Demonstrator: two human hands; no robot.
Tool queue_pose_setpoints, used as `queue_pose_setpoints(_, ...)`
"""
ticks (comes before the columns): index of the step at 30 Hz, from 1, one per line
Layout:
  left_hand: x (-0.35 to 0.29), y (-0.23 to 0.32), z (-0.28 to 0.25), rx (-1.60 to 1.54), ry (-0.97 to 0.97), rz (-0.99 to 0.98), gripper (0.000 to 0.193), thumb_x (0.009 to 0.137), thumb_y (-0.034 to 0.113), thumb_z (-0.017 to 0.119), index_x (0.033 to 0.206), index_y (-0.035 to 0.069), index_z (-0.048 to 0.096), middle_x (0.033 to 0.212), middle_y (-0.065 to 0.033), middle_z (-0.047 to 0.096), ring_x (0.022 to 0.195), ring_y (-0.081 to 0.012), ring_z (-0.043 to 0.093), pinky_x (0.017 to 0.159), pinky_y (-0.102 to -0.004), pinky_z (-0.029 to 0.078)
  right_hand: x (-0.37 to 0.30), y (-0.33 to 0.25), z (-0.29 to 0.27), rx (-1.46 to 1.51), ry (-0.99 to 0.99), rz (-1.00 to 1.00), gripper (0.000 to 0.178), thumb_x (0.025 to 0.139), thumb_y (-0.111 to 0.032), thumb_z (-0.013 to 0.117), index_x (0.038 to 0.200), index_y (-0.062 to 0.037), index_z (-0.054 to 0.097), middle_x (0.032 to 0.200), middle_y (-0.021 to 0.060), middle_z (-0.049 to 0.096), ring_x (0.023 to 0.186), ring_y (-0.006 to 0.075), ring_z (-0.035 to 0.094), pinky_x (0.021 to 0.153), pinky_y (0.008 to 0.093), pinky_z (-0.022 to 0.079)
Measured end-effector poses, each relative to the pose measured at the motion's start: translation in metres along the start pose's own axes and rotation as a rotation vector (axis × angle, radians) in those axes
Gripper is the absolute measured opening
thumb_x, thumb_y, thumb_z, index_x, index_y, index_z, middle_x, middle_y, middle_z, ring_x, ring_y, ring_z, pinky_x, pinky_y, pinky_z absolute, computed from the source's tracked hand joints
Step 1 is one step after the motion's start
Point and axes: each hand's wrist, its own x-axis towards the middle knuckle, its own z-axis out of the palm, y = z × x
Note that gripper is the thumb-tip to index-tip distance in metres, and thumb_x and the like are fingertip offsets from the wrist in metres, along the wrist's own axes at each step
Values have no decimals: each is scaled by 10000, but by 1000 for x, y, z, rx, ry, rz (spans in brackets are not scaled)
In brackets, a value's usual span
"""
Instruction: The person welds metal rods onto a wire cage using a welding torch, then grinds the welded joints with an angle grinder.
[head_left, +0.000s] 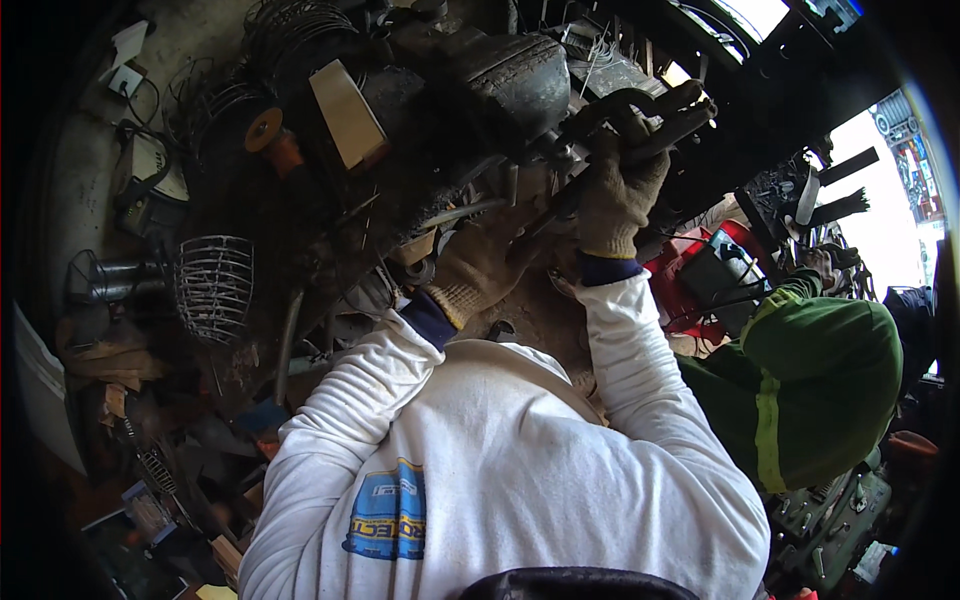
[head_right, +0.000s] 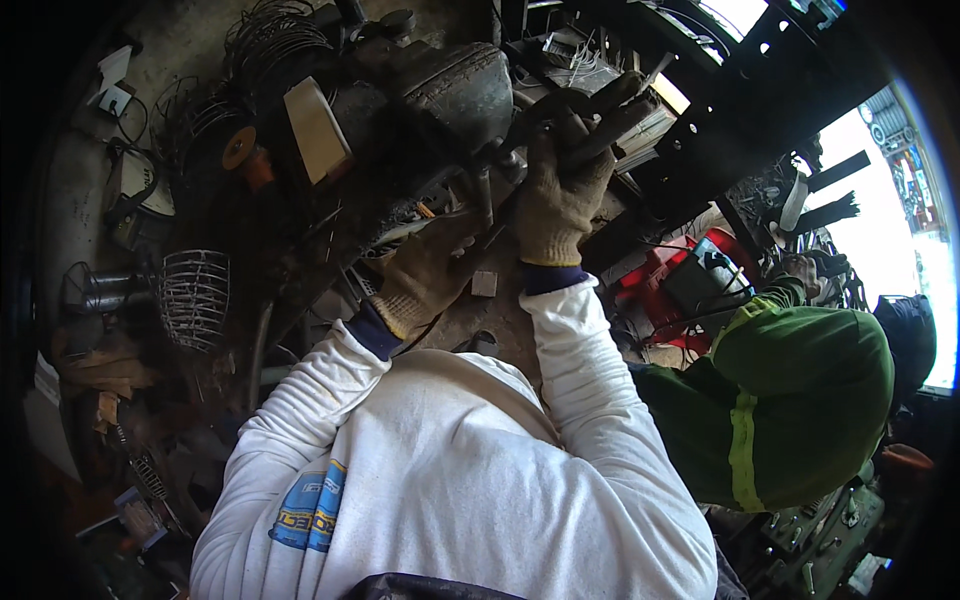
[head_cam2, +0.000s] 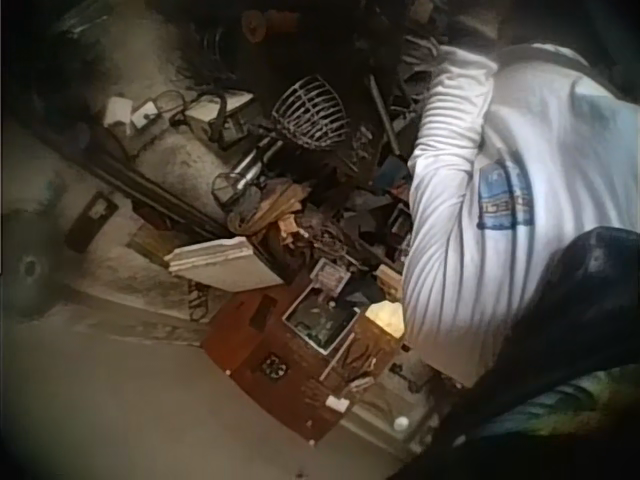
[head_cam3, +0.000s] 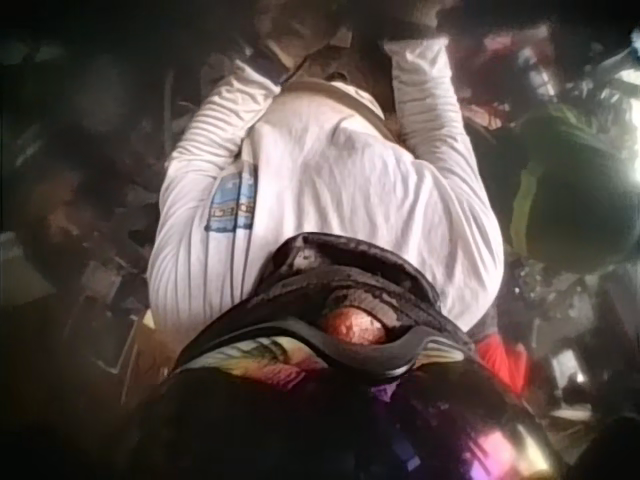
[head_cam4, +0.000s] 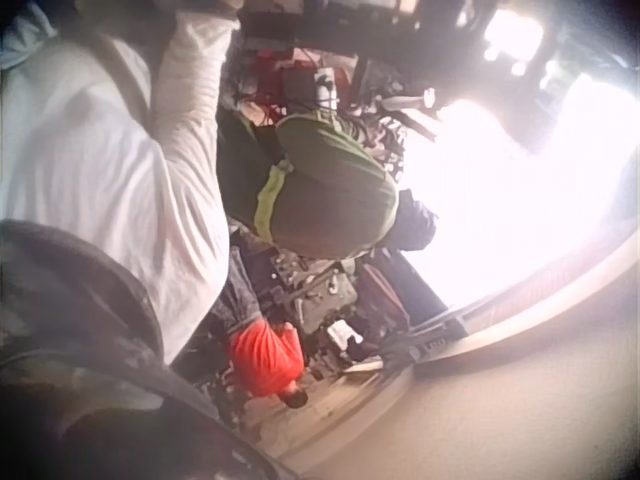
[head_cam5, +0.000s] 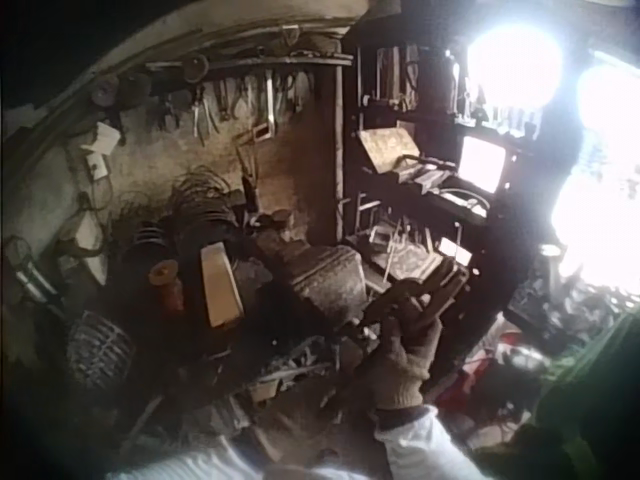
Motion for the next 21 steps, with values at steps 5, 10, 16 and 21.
queue_pose_setpoints(5,-9,-12,8,107,81,129,404,927,184,676,1300,49,603,1197,-155,687,1076,-323,683,884,-397,571,12,-29,30,-234,138,43,358,963,-157,642,1287,-42,543,1168,131,655,1020,224,668,870,336,527)
queue_pose_setpoints(10,-20,-24,15,35,-34,101,428,975,314,606,1313,52,580,1244,-192,645,1139,-347,629,964,-431,523,18,-27,31,-306,-57,24,419,939,-233,636,1293,-25,554,1139,170,658,1006,320,654,883,435,500)
queue_pose_setpoints(16,-40,-28,3,148,-41,292,286,915,189,666,1174,74,629,1212,-133,630,1042,-276,657,902,-388,541,-1,-40,41,-884,-91,116,828,884,-454,707,1510,-66,329,1235,330,553,1049,508,623,861,542,523)
queue_pose_setpoints(21,-60,-40,-11,147,16,465,262,905,154,681,1158,92,654,1206,-132,646,1037,-273,670,890,-387,556,-15,-43,49,-972,-105,140,996,820,-475,765,1579,-92,246,1250,315,550,1093,485,616,865,527,538)
